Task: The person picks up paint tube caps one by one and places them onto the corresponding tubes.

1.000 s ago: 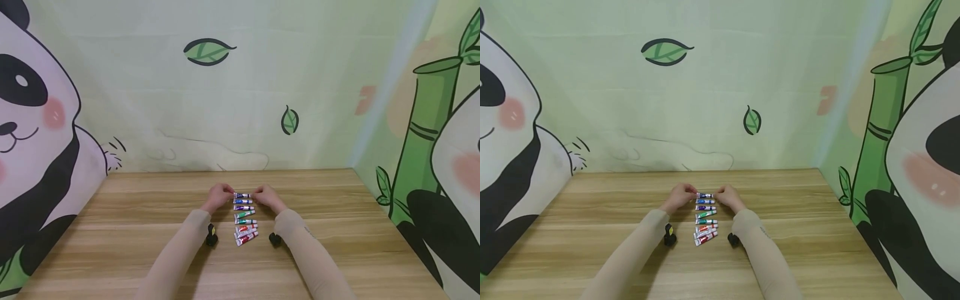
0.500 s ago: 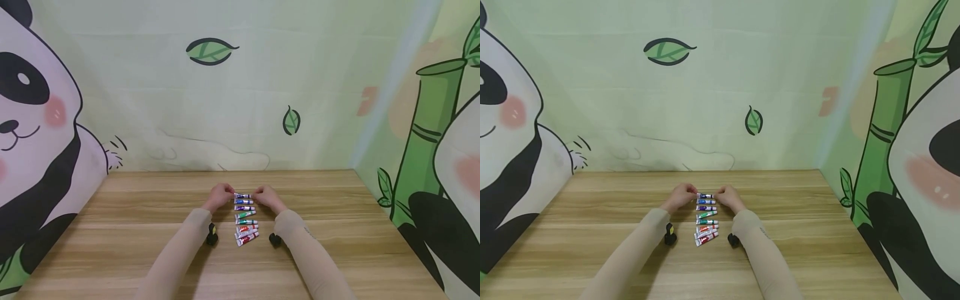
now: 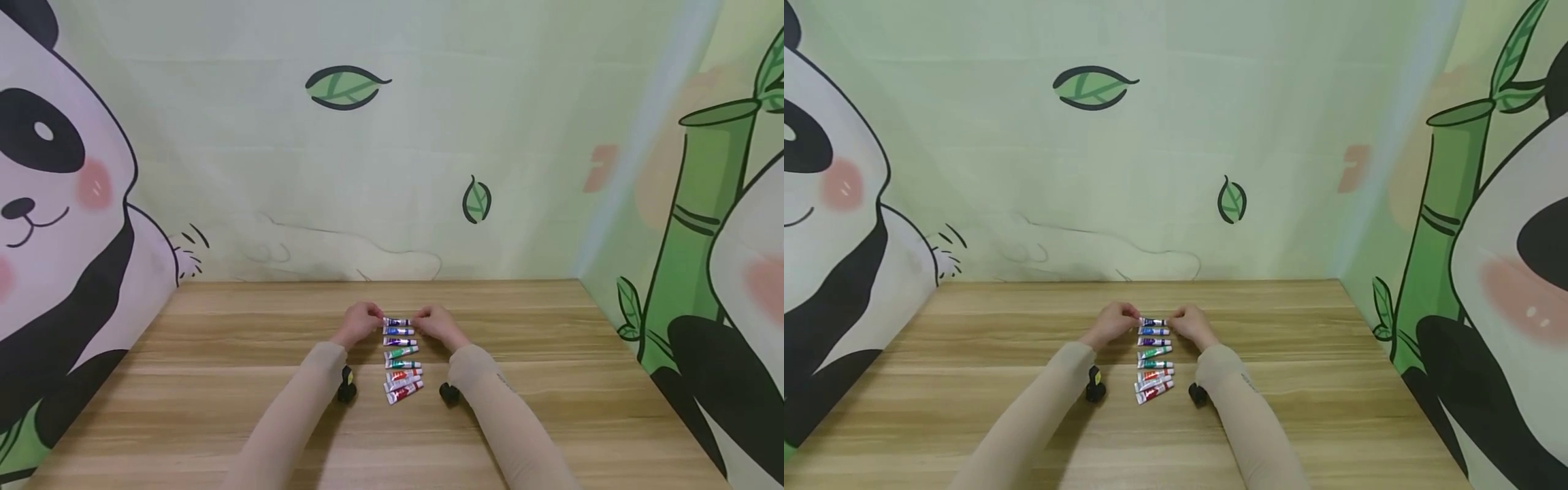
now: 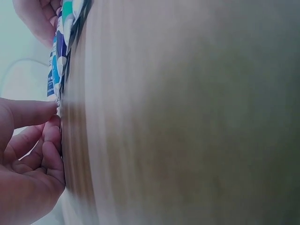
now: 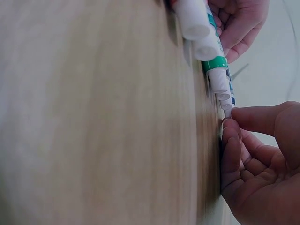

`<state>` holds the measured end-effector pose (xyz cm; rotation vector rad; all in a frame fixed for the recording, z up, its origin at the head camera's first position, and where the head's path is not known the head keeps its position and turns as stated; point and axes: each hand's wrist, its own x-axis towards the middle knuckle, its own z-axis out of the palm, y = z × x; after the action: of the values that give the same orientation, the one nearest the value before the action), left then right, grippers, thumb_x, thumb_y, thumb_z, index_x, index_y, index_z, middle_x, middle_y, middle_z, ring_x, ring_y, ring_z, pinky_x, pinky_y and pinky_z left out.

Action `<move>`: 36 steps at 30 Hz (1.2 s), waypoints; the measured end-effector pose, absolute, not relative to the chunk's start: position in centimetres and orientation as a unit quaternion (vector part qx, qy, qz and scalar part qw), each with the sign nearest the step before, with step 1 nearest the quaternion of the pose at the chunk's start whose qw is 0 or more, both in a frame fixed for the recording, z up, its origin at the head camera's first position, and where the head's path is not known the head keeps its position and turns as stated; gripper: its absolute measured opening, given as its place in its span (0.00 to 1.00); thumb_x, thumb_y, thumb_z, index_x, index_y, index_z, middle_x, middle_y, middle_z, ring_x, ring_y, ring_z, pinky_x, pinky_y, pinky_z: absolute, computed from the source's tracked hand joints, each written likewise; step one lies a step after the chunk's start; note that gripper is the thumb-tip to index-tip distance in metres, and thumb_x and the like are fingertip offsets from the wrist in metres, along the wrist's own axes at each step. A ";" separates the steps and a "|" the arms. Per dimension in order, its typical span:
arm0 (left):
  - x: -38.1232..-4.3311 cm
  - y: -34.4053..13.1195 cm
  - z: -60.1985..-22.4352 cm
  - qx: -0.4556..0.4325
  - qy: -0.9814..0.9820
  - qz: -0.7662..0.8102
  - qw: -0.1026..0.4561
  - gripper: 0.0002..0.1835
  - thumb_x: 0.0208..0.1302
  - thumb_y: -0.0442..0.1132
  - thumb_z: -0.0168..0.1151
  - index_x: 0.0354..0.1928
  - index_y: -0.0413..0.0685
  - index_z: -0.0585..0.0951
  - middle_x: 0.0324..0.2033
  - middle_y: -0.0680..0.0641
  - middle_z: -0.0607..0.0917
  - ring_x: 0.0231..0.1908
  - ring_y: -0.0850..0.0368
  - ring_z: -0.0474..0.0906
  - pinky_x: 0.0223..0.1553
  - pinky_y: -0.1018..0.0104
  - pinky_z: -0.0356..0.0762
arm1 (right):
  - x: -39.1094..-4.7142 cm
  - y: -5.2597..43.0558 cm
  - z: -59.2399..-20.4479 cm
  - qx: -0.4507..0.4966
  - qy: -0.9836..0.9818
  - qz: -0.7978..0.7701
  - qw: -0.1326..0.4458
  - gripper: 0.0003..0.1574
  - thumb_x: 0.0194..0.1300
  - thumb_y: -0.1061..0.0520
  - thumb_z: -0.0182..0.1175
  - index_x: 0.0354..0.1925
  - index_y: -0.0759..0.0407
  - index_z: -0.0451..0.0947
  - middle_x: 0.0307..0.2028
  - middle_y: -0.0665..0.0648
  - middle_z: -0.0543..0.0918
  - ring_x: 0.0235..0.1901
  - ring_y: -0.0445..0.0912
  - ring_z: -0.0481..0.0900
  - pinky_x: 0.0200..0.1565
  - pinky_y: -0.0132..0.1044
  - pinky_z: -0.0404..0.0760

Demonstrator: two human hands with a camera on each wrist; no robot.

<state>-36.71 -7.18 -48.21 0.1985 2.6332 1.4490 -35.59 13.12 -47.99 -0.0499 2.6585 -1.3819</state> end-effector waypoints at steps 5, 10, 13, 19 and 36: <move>-36.7 -7.0 -48.0 0.080 0.871 0.481 0.064 0.02 0.64 0.30 0.64 0.36 0.38 0.82 0.31 0.45 0.81 0.31 0.53 0.76 0.33 0.63 0.74 | -35.6 13.5 -47.7 -0.015 0.890 -0.451 0.071 0.13 0.70 0.56 0.62 0.45 0.67 0.81 0.34 0.58 0.82 0.34 0.47 0.78 0.38 0.36 0.77; -37.1 -6.9 -48.1 0.073 0.870 0.483 0.068 0.04 0.64 0.31 0.65 0.39 0.38 0.83 0.33 0.45 0.82 0.33 0.53 0.76 0.35 0.64 0.74 | -35.4 13.7 -47.3 -0.014 0.893 -0.443 0.070 0.14 0.71 0.55 0.61 0.46 0.66 0.81 0.35 0.58 0.82 0.35 0.48 0.78 0.39 0.37 0.76; -37.0 -6.9 -48.1 0.068 0.873 0.478 0.071 0.05 0.64 0.32 0.65 0.40 0.38 0.83 0.33 0.45 0.82 0.32 0.54 0.76 0.33 0.66 0.73 | -35.3 13.6 -47.4 -0.015 0.893 -0.443 0.080 0.14 0.71 0.55 0.61 0.47 0.65 0.81 0.35 0.57 0.82 0.35 0.47 0.78 0.38 0.37 0.76; -36.8 -7.0 -48.2 0.065 0.879 0.468 0.069 0.07 0.66 0.33 0.63 0.43 0.39 0.82 0.36 0.45 0.83 0.35 0.53 0.77 0.36 0.64 0.74 | -35.5 13.4 -47.6 -0.012 0.897 -0.435 0.082 0.17 0.72 0.53 0.60 0.49 0.66 0.81 0.35 0.57 0.83 0.36 0.48 0.78 0.39 0.38 0.77; -37.0 -7.7 -48.3 0.075 0.872 0.479 0.063 0.10 0.66 0.33 0.61 0.47 0.36 0.81 0.37 0.43 0.82 0.35 0.53 0.77 0.35 0.64 0.75 | -35.3 15.1 -47.3 -0.033 0.873 -0.477 0.101 0.17 0.74 0.55 0.55 0.37 0.68 0.81 0.25 0.55 0.79 0.27 0.45 0.73 0.33 0.34 0.72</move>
<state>-36.96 -7.68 -48.35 0.2259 2.6364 1.4469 -35.25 15.08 -47.27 -0.0989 2.5775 -1.4079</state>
